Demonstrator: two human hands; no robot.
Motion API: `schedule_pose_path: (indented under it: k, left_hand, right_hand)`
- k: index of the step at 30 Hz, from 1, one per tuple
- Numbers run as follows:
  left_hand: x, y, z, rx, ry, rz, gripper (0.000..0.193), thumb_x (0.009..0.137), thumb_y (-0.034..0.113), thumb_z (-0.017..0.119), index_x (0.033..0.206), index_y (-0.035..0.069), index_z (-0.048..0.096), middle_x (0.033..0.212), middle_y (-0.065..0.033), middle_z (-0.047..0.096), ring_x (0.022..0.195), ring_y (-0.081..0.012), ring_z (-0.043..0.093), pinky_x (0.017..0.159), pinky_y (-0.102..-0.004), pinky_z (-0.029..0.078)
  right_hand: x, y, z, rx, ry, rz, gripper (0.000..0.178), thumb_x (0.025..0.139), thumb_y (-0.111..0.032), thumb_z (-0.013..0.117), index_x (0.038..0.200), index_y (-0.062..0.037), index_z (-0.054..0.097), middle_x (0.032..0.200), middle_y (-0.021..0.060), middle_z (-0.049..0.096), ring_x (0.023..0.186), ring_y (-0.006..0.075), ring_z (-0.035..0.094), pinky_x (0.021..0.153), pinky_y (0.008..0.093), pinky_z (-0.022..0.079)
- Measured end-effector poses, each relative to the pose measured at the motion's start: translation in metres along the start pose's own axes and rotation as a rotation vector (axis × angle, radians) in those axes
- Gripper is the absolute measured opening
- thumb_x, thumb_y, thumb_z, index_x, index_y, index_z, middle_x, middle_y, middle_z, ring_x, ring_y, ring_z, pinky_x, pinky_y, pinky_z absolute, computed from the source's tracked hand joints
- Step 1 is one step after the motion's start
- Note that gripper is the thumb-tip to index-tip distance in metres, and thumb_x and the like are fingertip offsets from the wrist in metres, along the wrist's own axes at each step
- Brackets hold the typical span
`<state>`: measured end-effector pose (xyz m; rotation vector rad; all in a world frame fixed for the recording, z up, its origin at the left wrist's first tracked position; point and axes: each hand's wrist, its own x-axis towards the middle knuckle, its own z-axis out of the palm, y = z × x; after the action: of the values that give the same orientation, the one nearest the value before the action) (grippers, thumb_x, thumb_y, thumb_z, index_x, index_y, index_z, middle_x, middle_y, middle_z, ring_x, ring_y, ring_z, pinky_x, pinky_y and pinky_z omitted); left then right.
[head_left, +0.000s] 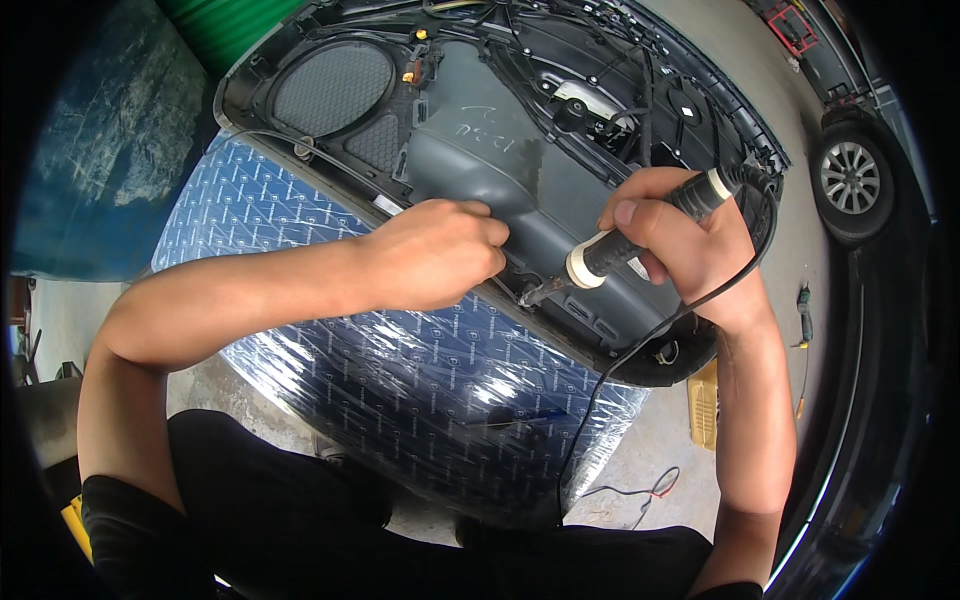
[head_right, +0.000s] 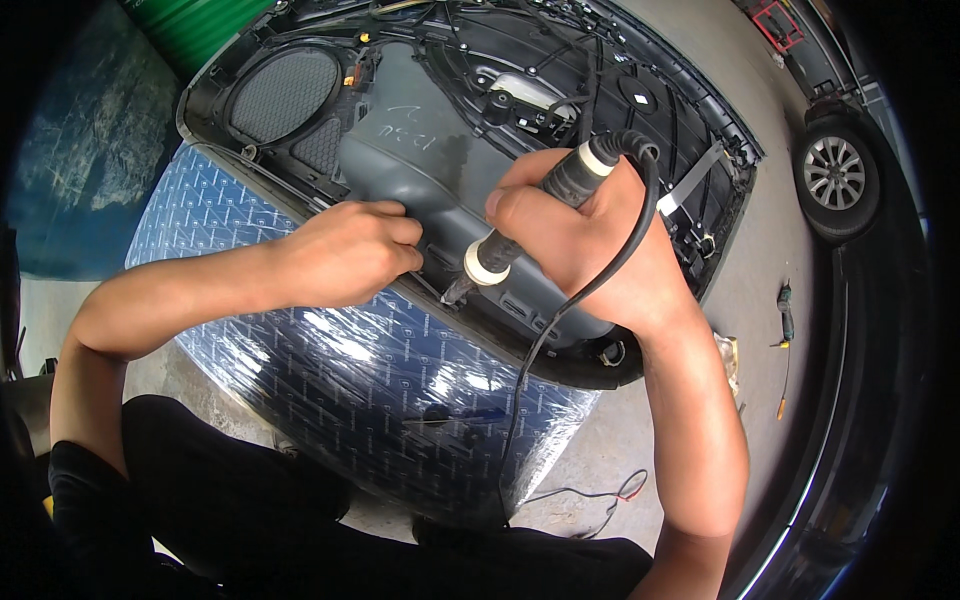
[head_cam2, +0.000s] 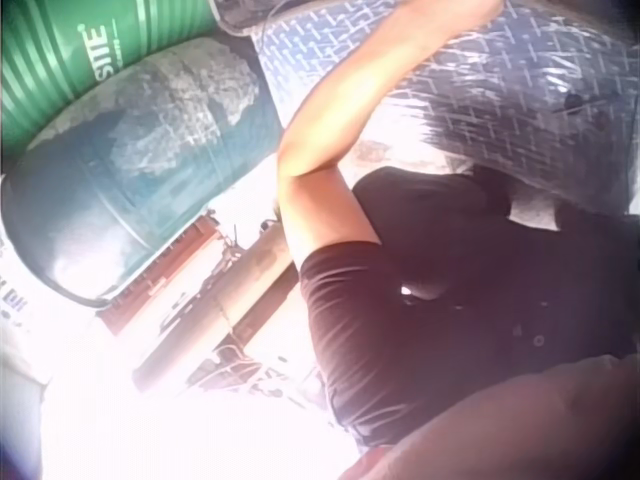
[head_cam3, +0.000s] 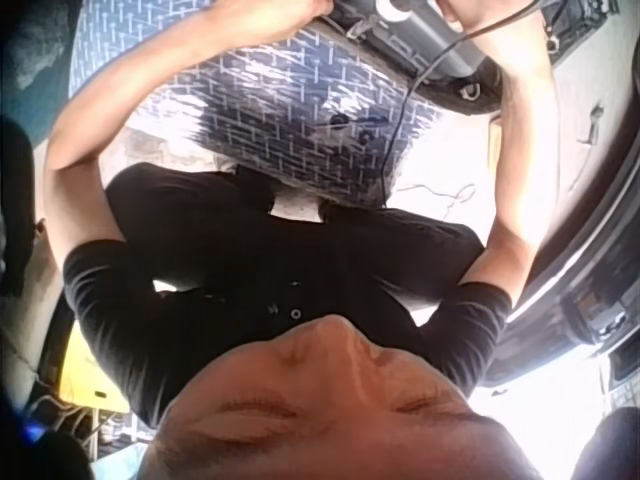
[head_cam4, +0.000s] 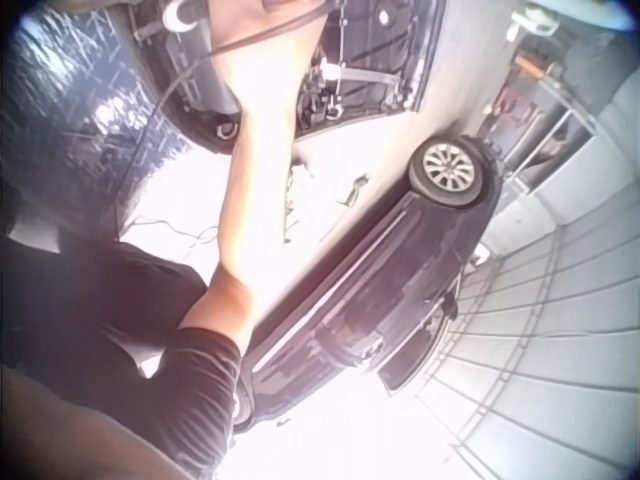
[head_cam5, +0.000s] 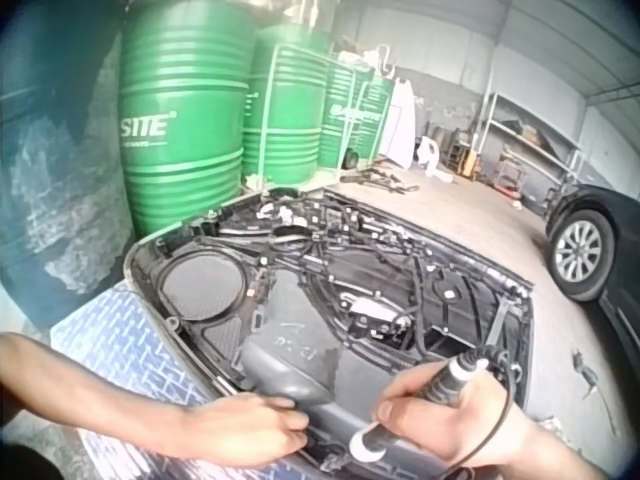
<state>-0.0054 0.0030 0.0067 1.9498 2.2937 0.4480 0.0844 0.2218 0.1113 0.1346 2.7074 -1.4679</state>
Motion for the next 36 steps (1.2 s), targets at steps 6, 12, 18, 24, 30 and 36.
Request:
schedule_pose_path:
  k: [6, 12, 18, 24, 30, 36]
  left_hand:
    - [-0.0003, 0.0004, -0.0012, -0.006, -0.005, -0.004, 0.012, 0.069, 0.001, 0.067, 0.079, 0.002, 0.073, 0.086, -0.0101, 0.066, 0.091, -0.0277, 0.066, 0.078, -0.0382, 0.057]
    - [-0.0018, -0.0032, 0.0046, 0.036, 0.058, 0.040, 0.007, 0.072, 0.004, 0.068, 0.078, 0.004, 0.071, 0.079, -0.0055, 0.059, 0.082, -0.0245, 0.062, 0.071, -0.0358, 0.056]
    - [-0.0017, -0.0031, 0.0059, 0.056, 0.039, 0.038, 0.006, 0.072, 0.005, 0.068, 0.078, 0.004, 0.070, 0.079, -0.0060, 0.060, 0.082, -0.0246, 0.062, 0.071, -0.0358, 0.056]
    - [-0.0029, -0.0032, 0.0057, 0.048, 0.046, 0.044, 0.007, 0.073, 0.005, 0.068, 0.080, 0.004, 0.071, 0.080, -0.0059, 0.060, 0.083, -0.0244, 0.062, 0.071, -0.0359, 0.056]
    - [-0.0022, -0.0040, 0.0059, 0.042, 0.063, 0.051, 0.008, 0.074, 0.005, 0.068, 0.081, 0.004, 0.071, 0.080, -0.0057, 0.059, 0.083, -0.0245, 0.062, 0.071, -0.0360, 0.056]
    - [-0.0025, -0.0042, 0.0073, 0.022, 0.081, 0.054, 0.004, 0.074, 0.005, 0.068, 0.077, 0.005, 0.069, 0.080, -0.0057, 0.058, 0.082, -0.0245, 0.061, 0.070, -0.0364, 0.055]
  right_hand:
    - [0.0012, 0.0008, 0.0000, 0.001, -0.016, -0.030, 0.021, 0.087, -0.018, 0.060, 0.084, 0.0004, 0.071, 0.068, 0.0014, 0.062, 0.054, 0.0049, 0.049, 0.049, 0.0212, 0.037]
    - [-0.0002, 0.0001, -0.0017, -0.012, -0.048, -0.042, 0.019, 0.086, -0.016, 0.061, 0.084, 0.0000, 0.071, 0.067, 0.0006, 0.061, 0.054, 0.0046, 0.049, 0.048, 0.0210, 0.036]
    - [0.0000, 0.0000, 0.0006, 0.012, -0.050, -0.034, 0.019, 0.085, -0.016, 0.061, 0.083, 0.0007, 0.070, 0.066, 0.0014, 0.061, 0.053, 0.0051, 0.049, 0.048, 0.0210, 0.035]
    - [0.0049, 0.0058, -0.0015, 0.067, -0.028, -0.034, 0.020, 0.085, -0.016, 0.060, 0.084, 0.0011, 0.071, 0.066, 0.0028, 0.062, 0.051, 0.0059, 0.048, 0.046, 0.0217, 0.036]
    - [0.0064, 0.0061, -0.0025, 0.051, -0.048, -0.058, 0.021, 0.086, -0.016, 0.059, 0.083, 0.0012, 0.071, 0.066, 0.0030, 0.062, 0.051, 0.0059, 0.048, 0.046, 0.0216, 0.036]
    - [0.0060, 0.0053, -0.0005, 0.051, -0.053, -0.054, 0.021, 0.086, -0.017, 0.060, 0.083, 0.0011, 0.071, 0.065, 0.0025, 0.061, 0.051, 0.0058, 0.049, 0.046, 0.0214, 0.036]
